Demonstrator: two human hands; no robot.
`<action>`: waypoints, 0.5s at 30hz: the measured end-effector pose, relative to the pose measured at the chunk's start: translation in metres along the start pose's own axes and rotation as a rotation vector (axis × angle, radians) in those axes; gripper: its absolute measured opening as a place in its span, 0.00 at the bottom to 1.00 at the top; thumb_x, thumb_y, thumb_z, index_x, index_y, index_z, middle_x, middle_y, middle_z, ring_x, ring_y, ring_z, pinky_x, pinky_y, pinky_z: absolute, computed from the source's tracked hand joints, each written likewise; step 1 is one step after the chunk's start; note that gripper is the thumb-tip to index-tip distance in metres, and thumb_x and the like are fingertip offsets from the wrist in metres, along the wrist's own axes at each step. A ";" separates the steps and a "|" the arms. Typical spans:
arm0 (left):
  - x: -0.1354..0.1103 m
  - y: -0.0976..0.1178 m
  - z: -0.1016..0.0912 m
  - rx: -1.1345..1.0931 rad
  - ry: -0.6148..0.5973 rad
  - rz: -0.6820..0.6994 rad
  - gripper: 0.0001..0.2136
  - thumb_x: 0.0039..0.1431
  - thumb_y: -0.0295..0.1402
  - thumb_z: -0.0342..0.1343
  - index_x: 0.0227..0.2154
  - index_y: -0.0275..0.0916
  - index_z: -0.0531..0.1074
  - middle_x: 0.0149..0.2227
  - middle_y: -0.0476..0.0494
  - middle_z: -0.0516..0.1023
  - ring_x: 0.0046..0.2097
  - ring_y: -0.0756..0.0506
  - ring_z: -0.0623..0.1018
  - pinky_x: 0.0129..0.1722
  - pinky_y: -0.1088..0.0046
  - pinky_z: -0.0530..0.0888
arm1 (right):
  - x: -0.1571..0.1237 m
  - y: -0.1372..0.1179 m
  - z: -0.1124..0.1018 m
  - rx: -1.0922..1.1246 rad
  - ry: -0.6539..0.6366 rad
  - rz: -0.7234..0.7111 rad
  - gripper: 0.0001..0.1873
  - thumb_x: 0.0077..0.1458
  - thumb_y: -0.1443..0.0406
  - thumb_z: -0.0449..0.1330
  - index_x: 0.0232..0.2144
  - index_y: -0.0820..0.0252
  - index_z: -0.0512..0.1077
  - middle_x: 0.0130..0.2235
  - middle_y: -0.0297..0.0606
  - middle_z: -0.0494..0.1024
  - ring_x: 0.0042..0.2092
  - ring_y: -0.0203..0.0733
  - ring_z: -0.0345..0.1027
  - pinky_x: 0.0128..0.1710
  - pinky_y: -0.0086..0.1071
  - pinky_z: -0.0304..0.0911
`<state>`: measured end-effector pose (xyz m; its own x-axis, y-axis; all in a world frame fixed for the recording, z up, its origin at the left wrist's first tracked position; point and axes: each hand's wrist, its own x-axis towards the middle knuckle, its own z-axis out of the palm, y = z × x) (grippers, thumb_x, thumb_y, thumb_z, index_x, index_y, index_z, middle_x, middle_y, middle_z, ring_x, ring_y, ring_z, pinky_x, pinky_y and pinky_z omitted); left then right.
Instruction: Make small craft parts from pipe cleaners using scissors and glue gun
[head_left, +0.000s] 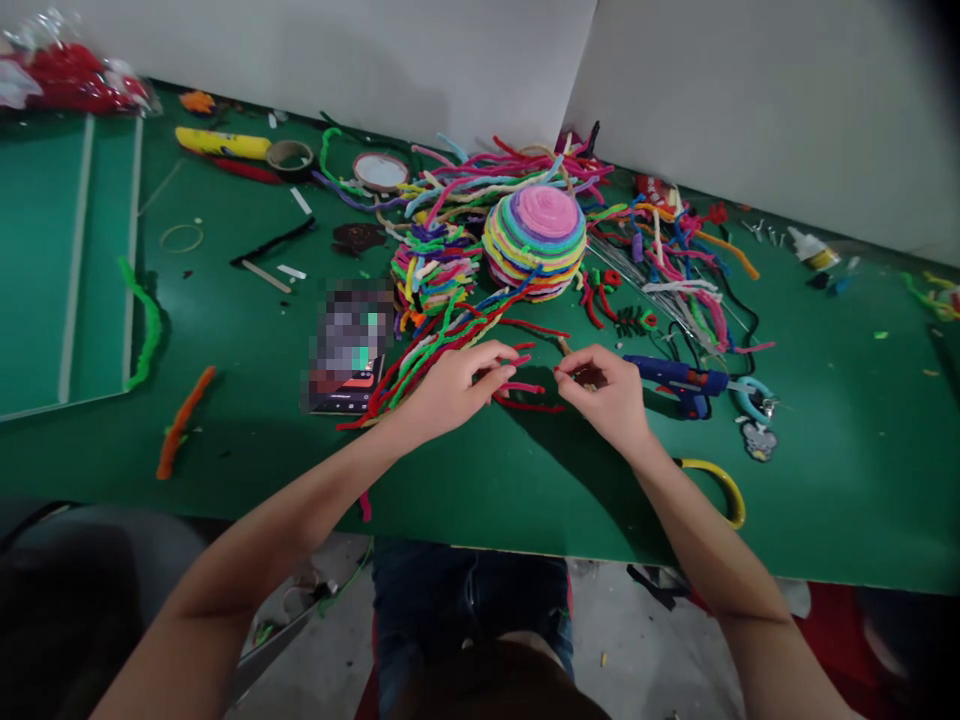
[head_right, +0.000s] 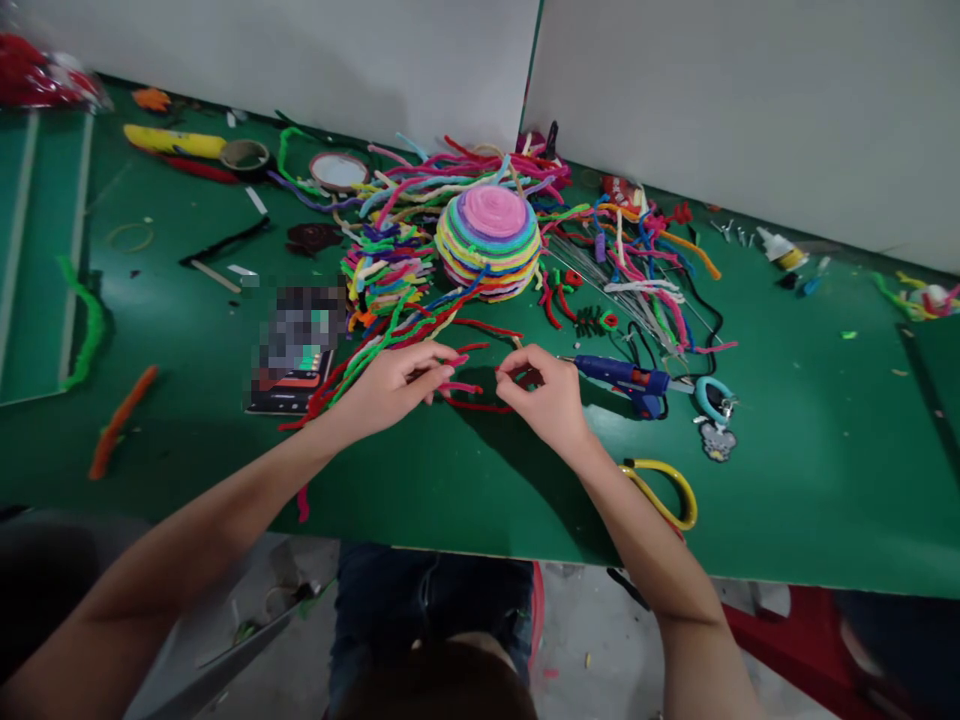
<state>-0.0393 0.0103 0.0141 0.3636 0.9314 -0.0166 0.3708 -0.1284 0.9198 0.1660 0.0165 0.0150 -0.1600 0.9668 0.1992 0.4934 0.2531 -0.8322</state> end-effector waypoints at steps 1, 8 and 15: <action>-0.001 0.001 0.001 0.009 -0.011 -0.003 0.11 0.60 0.37 0.49 0.39 0.36 0.71 0.24 0.50 0.74 0.23 0.53 0.71 0.24 0.79 0.66 | 0.000 -0.001 0.000 0.020 -0.002 -0.013 0.03 0.44 0.70 0.59 0.25 0.59 0.70 0.25 0.30 0.75 0.25 0.32 0.68 0.24 0.27 0.63; -0.003 0.008 0.002 0.023 -0.079 0.023 0.11 0.59 0.38 0.49 0.34 0.37 0.72 0.20 0.52 0.70 0.22 0.54 0.70 0.22 0.80 0.64 | -0.002 -0.005 -0.003 0.108 -0.108 -0.090 0.04 0.49 0.67 0.60 0.30 0.58 0.74 0.29 0.33 0.78 0.29 0.34 0.71 0.28 0.29 0.66; -0.002 0.009 0.003 0.046 -0.071 0.052 0.10 0.59 0.37 0.49 0.32 0.36 0.72 0.19 0.53 0.70 0.21 0.54 0.69 0.22 0.80 0.64 | -0.004 -0.007 0.000 0.162 -0.117 -0.082 0.01 0.49 0.67 0.61 0.28 0.58 0.72 0.29 0.33 0.78 0.30 0.34 0.70 0.27 0.28 0.64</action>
<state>-0.0340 0.0059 0.0208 0.4424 0.8968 0.0014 0.3881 -0.1929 0.9012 0.1633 0.0107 0.0199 -0.2968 0.9303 0.2157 0.3322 0.3123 -0.8900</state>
